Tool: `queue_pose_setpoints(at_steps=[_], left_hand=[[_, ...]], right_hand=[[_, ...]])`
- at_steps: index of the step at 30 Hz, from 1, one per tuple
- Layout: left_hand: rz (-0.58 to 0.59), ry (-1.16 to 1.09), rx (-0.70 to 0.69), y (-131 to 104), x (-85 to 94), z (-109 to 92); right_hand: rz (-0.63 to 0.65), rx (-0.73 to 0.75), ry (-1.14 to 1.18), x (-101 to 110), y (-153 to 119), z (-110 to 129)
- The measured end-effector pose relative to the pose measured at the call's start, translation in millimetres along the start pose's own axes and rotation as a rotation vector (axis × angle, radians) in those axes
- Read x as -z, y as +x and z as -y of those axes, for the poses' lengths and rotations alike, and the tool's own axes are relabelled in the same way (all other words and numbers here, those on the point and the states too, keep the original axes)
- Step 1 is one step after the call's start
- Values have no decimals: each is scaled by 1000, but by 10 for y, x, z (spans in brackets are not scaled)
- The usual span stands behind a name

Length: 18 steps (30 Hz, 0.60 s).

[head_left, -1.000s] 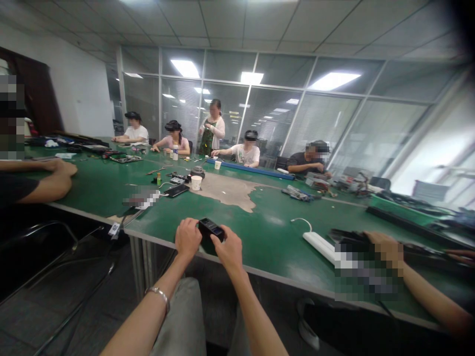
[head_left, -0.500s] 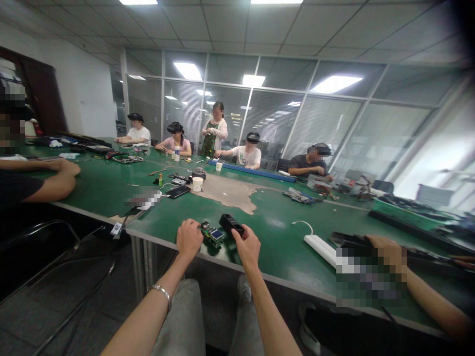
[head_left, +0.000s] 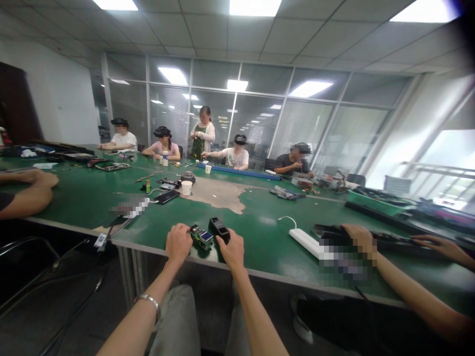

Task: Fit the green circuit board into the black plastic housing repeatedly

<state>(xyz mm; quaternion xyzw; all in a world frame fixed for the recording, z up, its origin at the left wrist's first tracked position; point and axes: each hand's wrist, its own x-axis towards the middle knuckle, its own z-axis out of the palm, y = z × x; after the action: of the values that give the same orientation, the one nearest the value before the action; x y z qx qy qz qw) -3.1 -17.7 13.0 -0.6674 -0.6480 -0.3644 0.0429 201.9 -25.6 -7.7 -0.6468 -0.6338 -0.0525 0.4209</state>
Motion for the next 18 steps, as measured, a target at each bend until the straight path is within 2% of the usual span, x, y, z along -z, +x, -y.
queue_pose_setpoints(at_steps=[7,11,14,18], left_hand=[[-15,40,-12,-13,-5,-10],[-11,52,8,-24,6,-19],[-19,48,23,-30,17,-29],[-35,30,42,-21,15,-41]], right_hand=[[-33,-132,74,131,-75,70],[-29,-228,330,188,-103,123],[-29,-276,544,198,-150,271],[-31,-252,662,178,-162,515]])
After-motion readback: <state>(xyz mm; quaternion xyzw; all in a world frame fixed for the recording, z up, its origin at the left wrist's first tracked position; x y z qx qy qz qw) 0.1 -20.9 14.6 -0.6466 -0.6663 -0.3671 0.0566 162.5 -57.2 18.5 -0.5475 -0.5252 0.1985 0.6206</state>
